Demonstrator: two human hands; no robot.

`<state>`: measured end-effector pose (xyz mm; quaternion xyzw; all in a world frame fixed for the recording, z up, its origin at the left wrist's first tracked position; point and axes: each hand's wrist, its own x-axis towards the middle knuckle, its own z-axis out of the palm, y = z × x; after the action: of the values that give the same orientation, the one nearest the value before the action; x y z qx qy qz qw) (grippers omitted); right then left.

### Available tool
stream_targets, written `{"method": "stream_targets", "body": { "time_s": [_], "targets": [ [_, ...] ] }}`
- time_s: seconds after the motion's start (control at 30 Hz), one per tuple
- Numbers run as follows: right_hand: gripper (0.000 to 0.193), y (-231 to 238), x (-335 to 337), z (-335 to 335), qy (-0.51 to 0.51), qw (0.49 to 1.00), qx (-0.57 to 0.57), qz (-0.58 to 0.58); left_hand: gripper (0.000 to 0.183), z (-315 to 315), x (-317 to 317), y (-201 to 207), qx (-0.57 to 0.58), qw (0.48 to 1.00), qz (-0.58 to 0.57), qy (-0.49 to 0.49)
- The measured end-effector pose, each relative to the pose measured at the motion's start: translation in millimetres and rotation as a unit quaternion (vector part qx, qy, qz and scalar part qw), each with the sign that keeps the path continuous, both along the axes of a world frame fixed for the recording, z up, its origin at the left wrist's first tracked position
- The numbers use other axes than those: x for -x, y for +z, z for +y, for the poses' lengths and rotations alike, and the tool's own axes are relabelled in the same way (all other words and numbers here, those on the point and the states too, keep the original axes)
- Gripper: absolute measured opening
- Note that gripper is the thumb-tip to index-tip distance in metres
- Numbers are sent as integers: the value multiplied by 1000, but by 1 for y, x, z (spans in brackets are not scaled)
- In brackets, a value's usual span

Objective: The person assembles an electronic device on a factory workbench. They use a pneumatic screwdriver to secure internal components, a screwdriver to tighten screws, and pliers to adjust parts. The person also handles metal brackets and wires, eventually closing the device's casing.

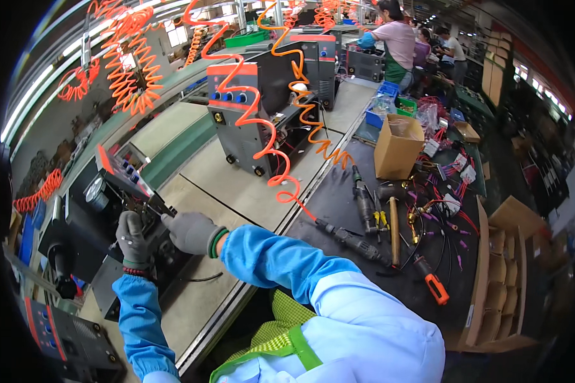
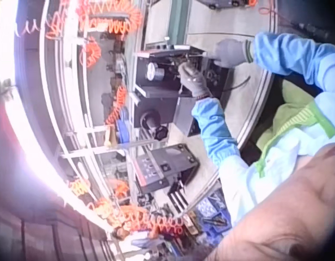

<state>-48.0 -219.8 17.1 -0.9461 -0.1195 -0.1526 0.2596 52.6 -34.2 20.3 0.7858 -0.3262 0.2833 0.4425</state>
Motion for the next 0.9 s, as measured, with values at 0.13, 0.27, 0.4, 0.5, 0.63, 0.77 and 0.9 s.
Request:
{"method": "stream_targets", "body": {
  "time_s": [0.13,0.27,0.4,0.5,0.63,0.77,0.9],
  "targets": [
    [48,5,1,-4,-19,1000,-6,12,18,-21,18,-16,-54,994,-96,14],
    [45,-4,-4,-2,6,999,-17,-35,27,-4,-5,-49,-293,934,-204,-12],
    [30,-1,-2,2,-3,999,-32,-36,29,-13,6,-48,-398,896,-191,54],
    [33,0,-1,0,-11,999,-2,-48,21,-16,12,-45,-410,891,-186,53],
    [40,-5,-4,-1,-17,998,7,-59,12,-9,47,-39,-390,890,-229,-51],
    [41,0,-5,-1,-17,998,6,-54,10,1,42,-5,37,994,-91,-39],
    [42,9,-1,1,-23,999,6,-30,64,5,7,32,258,941,202,-79]
  ]
}}
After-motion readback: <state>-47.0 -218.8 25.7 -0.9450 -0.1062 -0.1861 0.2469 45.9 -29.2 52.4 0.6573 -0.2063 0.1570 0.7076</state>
